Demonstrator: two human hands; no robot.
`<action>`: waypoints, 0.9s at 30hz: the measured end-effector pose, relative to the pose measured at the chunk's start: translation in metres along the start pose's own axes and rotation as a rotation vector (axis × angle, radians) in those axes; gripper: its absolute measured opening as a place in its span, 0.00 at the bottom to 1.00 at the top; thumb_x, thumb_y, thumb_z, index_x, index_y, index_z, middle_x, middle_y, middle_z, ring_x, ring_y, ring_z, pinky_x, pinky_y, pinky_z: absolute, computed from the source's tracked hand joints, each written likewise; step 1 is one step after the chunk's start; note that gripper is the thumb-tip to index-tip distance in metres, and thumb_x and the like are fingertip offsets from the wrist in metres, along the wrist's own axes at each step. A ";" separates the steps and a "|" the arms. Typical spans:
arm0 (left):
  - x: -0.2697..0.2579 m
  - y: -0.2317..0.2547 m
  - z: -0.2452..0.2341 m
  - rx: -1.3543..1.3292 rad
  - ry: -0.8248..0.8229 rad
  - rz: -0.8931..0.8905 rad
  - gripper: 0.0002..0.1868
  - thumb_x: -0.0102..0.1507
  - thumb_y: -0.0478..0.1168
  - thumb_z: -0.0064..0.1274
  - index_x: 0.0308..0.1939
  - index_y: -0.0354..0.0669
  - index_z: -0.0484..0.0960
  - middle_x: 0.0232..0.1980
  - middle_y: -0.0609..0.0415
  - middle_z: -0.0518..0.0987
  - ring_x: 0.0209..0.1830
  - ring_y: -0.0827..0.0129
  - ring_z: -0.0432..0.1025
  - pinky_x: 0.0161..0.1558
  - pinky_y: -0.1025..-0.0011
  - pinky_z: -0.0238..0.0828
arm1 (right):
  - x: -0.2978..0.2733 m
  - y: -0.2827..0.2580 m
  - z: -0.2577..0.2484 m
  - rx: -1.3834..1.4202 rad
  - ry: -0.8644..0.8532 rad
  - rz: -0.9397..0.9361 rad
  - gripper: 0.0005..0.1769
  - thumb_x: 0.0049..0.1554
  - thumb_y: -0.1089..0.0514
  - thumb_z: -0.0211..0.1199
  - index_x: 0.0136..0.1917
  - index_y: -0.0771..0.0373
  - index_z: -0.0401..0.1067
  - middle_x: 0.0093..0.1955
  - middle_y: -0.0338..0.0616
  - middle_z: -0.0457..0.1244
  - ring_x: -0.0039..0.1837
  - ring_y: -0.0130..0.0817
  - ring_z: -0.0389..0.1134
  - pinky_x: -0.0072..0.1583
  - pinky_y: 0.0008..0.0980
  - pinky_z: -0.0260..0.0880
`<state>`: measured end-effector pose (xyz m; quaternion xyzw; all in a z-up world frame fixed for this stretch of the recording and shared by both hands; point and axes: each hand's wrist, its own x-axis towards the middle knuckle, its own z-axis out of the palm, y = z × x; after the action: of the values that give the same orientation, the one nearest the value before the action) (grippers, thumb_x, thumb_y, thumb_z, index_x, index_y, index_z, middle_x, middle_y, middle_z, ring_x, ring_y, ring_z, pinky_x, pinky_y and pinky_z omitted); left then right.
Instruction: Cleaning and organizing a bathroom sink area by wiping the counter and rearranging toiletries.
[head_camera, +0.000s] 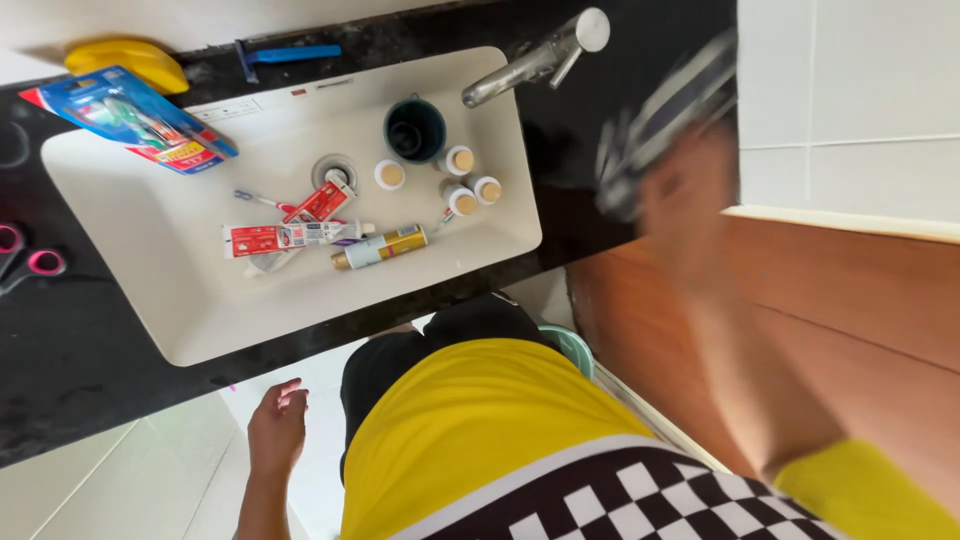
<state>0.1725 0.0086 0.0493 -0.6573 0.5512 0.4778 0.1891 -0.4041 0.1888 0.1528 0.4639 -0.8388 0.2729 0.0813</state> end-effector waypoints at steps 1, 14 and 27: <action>-0.001 0.003 -0.001 0.030 -0.002 -0.016 0.20 0.71 0.44 0.46 0.65 0.43 0.78 0.60 0.47 0.83 0.56 0.58 0.79 0.61 0.60 0.71 | -0.052 0.008 0.025 0.009 -0.048 0.007 0.07 0.61 0.65 0.56 0.53 0.64 0.68 0.54 0.41 0.60 0.53 0.38 0.60 0.53 0.38 0.62; -0.006 -0.086 0.030 0.013 0.009 -0.096 0.21 0.70 0.43 0.48 0.62 0.35 0.82 0.53 0.40 0.88 0.49 0.57 0.83 0.57 0.65 0.73 | 0.012 -0.016 0.110 -0.120 -0.204 -0.184 0.28 0.61 0.60 0.60 0.74 0.60 0.67 0.79 0.45 0.58 0.75 0.57 0.56 0.70 0.55 0.58; -0.005 -0.113 0.096 -0.154 0.024 -0.203 0.21 0.71 0.43 0.46 0.62 0.31 0.80 0.50 0.41 0.87 0.43 0.60 0.81 0.49 0.64 0.74 | 0.047 0.109 0.092 -0.069 -0.116 -0.077 0.14 0.57 0.66 0.61 0.56 0.57 0.77 0.61 0.44 0.65 0.63 0.49 0.62 0.61 0.50 0.63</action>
<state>0.2349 0.1218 -0.0227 -0.7279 0.4459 0.4892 0.1788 -0.5094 0.1509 0.0527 0.5079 -0.8326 0.2132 0.0589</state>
